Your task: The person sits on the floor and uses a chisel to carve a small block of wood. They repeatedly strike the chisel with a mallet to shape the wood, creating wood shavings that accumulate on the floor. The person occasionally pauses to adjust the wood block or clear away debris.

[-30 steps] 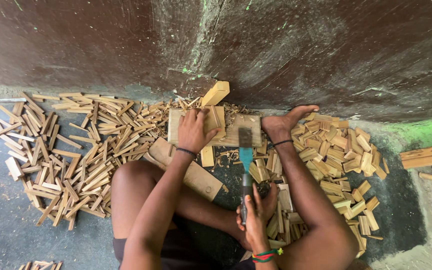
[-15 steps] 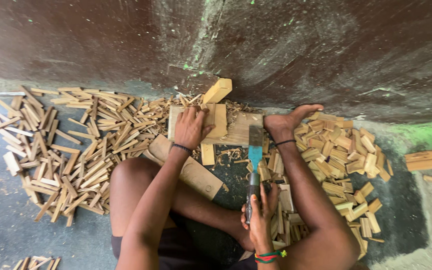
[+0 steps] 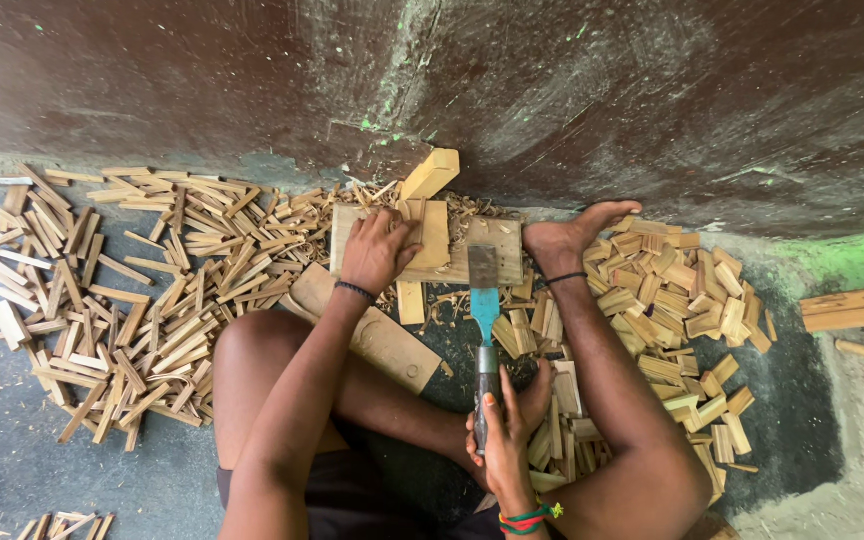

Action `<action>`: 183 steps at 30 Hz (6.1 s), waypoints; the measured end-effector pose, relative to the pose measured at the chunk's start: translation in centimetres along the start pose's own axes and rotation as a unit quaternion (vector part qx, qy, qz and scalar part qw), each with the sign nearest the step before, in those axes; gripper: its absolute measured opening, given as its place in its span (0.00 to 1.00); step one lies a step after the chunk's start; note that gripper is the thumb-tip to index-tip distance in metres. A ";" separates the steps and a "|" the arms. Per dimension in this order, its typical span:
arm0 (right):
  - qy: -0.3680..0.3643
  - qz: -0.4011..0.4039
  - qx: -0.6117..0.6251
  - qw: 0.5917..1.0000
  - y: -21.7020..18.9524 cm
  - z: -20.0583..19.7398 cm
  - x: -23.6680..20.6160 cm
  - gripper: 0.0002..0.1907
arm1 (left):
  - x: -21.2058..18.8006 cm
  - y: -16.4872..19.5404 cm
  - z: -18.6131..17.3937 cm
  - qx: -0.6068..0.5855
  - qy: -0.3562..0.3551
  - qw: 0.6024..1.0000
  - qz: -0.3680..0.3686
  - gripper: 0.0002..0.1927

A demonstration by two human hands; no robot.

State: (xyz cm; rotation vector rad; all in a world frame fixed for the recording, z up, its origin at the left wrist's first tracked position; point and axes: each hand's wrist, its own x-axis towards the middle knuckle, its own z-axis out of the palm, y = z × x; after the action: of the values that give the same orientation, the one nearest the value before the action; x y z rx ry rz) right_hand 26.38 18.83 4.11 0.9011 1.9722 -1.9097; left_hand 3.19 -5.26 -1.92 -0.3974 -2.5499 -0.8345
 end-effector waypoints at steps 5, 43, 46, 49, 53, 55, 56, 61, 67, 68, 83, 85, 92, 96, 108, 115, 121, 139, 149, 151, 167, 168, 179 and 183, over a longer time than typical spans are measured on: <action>-0.005 0.009 0.011 1.000 -0.2 -0.4 -0.2 0.34 | -0.3 -0.5 0.3 0.006 -0.021 1.000 0.002 0.20; -0.118 0.033 0.021 0.992 -3.4 2.4 -3.9 0.33 | -1.2 10.0 -1.7 -0.251 -0.139 0.940 0.184 0.20; -0.123 0.031 0.009 0.992 -3.9 2.5 -3.8 0.33 | -1.1 9.6 -1.6 -0.256 -0.148 0.943 0.151 0.19; -0.116 0.049 -0.018 0.992 -4.6 2.5 -3.8 0.32 | -0.9 9.6 -1.2 -0.247 -0.212 0.939 0.111 0.21; -0.119 0.068 -0.028 0.990 -5.5 3.1 -4.2 0.32 | -0.7 9.4 -0.8 -0.248 -0.189 0.943 0.113 0.19; -0.118 0.070 -0.035 0.990 -5.8 3.6 -4.4 0.33 | -0.6 9.1 -0.8 -0.253 -0.187 0.942 0.112 0.20; -0.114 0.067 -0.046 0.990 -6.0 3.8 -4.6 0.33 | -0.6 9.0 -0.8 -0.256 -0.192 0.941 0.110 0.21; -0.096 0.081 -0.076 0.989 -6.6 4.8 -4.8 0.35 | -0.3 8.5 -0.8 -0.297 -0.194 0.931 0.092 0.22; -0.096 0.084 -0.060 0.990 -5.1 5.8 -4.4 0.36 | -0.4 8.0 -0.4 -0.281 -0.220 0.930 0.088 0.21; -0.095 0.081 -0.056 0.991 -4.8 5.9 -4.3 0.37 | -0.5 7.9 -0.4 -0.277 -0.212 0.933 0.093 0.21; -0.100 0.057 -0.080 0.990 -6.2 7.7 -0.9 0.37 | 2.5 6.0 0.8 -0.271 -0.190 0.940 0.084 0.23; -0.103 0.038 -0.089 0.990 -6.9 8.2 0.3 0.37 | 3.8 5.3 1.2 -0.267 -0.184 0.942 0.088 0.24; -0.085 0.066 -0.070 0.992 -7.0 8.7 1.4 0.37 | 4.5 4.4 2.3 -0.259 -0.188 0.944 0.084 0.25; -0.087 0.023 -0.036 0.995 -5.8 8.5 1.8 0.34 | 3.9 4.8 2.5 -0.229 -0.167 0.955 0.083 0.21; 0.004 -0.105 0.065 0.992 -4.3 1.7 0.7 0.33 | -0.5 4.9 -1.5 -0.145 0.055 0.980 0.126 0.17; 0.030 0.012 0.027 0.999 -0.7 -0.3 0.8 0.33 | -1.0 2.8 -1.8 -0.017 -0.023 0.999 -0.039 0.43; -0.003 0.024 -0.036 0.999 1.6 0.8 1.0 0.34 | -0.5 1.0 0.2 0.025 -0.054 0.998 -0.015 0.35; -0.017 -0.001 -0.077 0.997 0.5 1.6 0.5 0.33 | -1.4 0.2 -1.2 -0.047 -0.066 0.995 -0.051 0.24; -0.021 0.005 -0.076 0.997 0.9 1.4 0.7 0.33 | 0.0 0.4 -0.6 -0.023 0.010 0.999 -0.034 0.26; -0.019 0.007 -0.083 0.996 1.0 1.3 0.9 0.33 | 0.3 0.5 -0.5 -0.028 0.011 1.000 -0.006 0.22; -0.035 0.022 -0.089 0.995 1.4 1.3 1.3 0.35 | 0.7 -1.2 0.5 0.004 -0.026 0.998 0.058 0.17; -0.036 0.027 -0.081 0.996 1.4 1.3 1.3 0.35 | 0.8 -1.4 0.6 0.012 -0.035 0.997 0.064 0.17; -0.045 0.009 -0.080 0.996 1.6 1.1 1.4 0.35 | 1.6 0.0 -0.3 0.032 -0.080 0.995 0.041 0.20; -0.028 0.017 -0.077 0.997 1.2 1.5 1.1 0.34 | 1.9 0.8 -1.0 0.043 -0.080 0.995 0.031 0.22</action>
State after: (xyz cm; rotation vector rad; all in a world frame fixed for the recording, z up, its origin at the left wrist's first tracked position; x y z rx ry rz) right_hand 25.87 17.61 2.29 0.8252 2.0254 -1.7190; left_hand 2.18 -5.05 0.11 -0.5338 -2.6943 -0.6925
